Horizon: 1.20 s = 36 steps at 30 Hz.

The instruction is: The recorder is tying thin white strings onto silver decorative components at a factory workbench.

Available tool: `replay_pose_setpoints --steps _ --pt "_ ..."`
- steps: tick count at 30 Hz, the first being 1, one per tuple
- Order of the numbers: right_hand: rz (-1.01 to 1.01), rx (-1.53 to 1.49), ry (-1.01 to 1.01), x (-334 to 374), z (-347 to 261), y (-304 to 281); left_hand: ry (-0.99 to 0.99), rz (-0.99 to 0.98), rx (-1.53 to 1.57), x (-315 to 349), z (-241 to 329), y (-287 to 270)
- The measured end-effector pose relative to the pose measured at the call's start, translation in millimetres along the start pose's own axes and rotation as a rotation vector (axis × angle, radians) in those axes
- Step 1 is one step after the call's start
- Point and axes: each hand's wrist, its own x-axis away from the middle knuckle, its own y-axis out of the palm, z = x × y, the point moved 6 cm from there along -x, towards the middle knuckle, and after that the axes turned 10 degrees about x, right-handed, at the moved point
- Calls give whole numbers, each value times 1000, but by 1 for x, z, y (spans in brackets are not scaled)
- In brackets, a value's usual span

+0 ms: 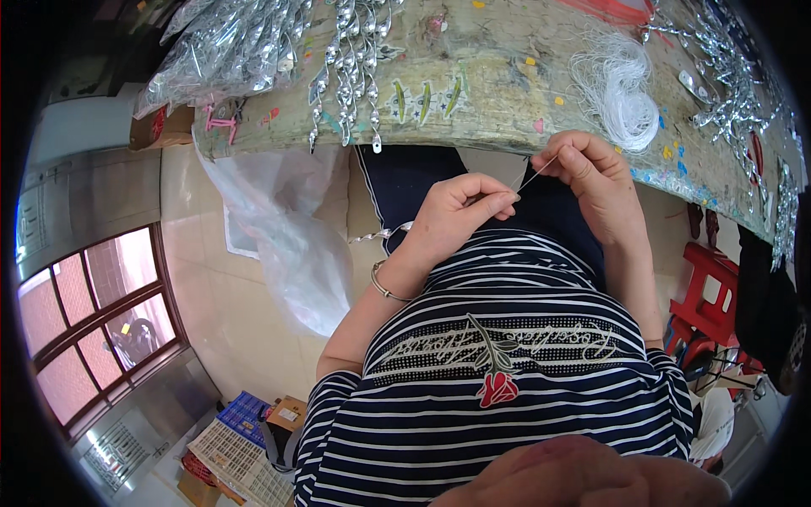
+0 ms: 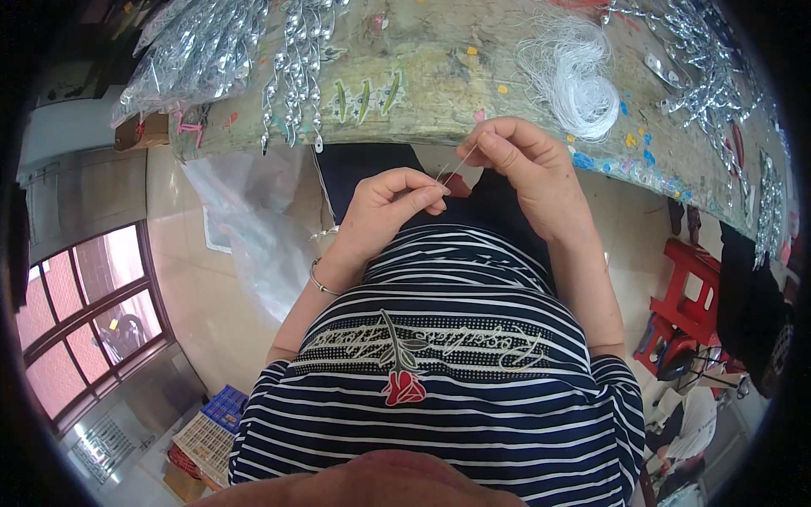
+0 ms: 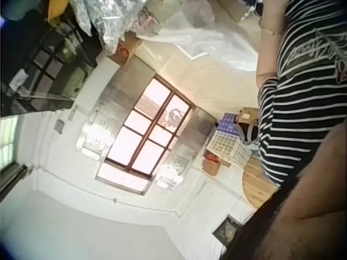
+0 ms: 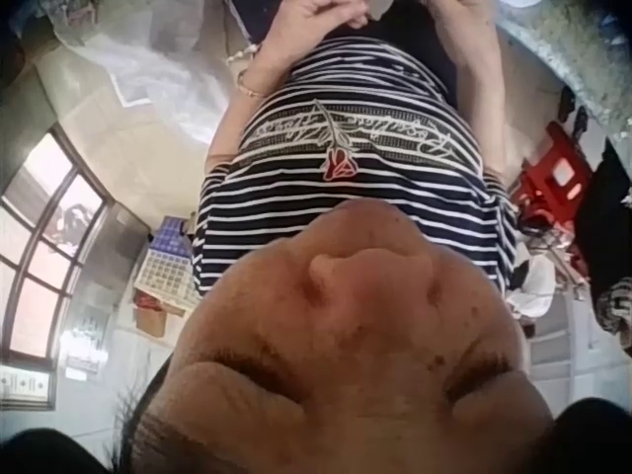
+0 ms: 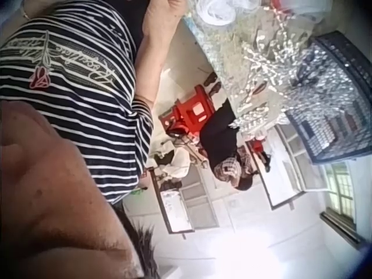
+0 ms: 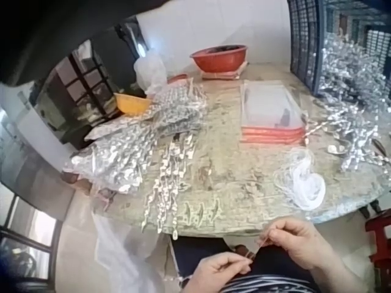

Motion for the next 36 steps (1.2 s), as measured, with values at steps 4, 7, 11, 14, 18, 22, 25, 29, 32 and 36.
replay_pose_setpoints --steps 4,7,11,14,18,22,25,29,32,36 --pt "-94 -142 53 -1 5 6 -5 20 27 1 -1 -2" --pt "-131 -61 82 1 10 9 3 28 65 1 -3 -3" --pt "-123 224 50 3 10 16 22 23 10 1 1 -2" --pt "-101 322 14 2 11 15 30 9 -7 1 2 -1" --pt "-96 352 -32 1 7 16 20 14 -57 2 3 -2" --pt "-105 384 -38 1 5 17 34 -12 -61 2 1 -2" --pt "-106 395 -23 1 5 17 35 -14 -93 2 -1 -2" --pt "-124 421 -39 2 3 18 18 -17 -118 2 -1 -3" --pt "-129 443 -49 2 1 18 -5 -25 -107 2 -1 -2" --pt "-116 453 -54 3 -2 18 -16 -17 -62 3 -1 -3"
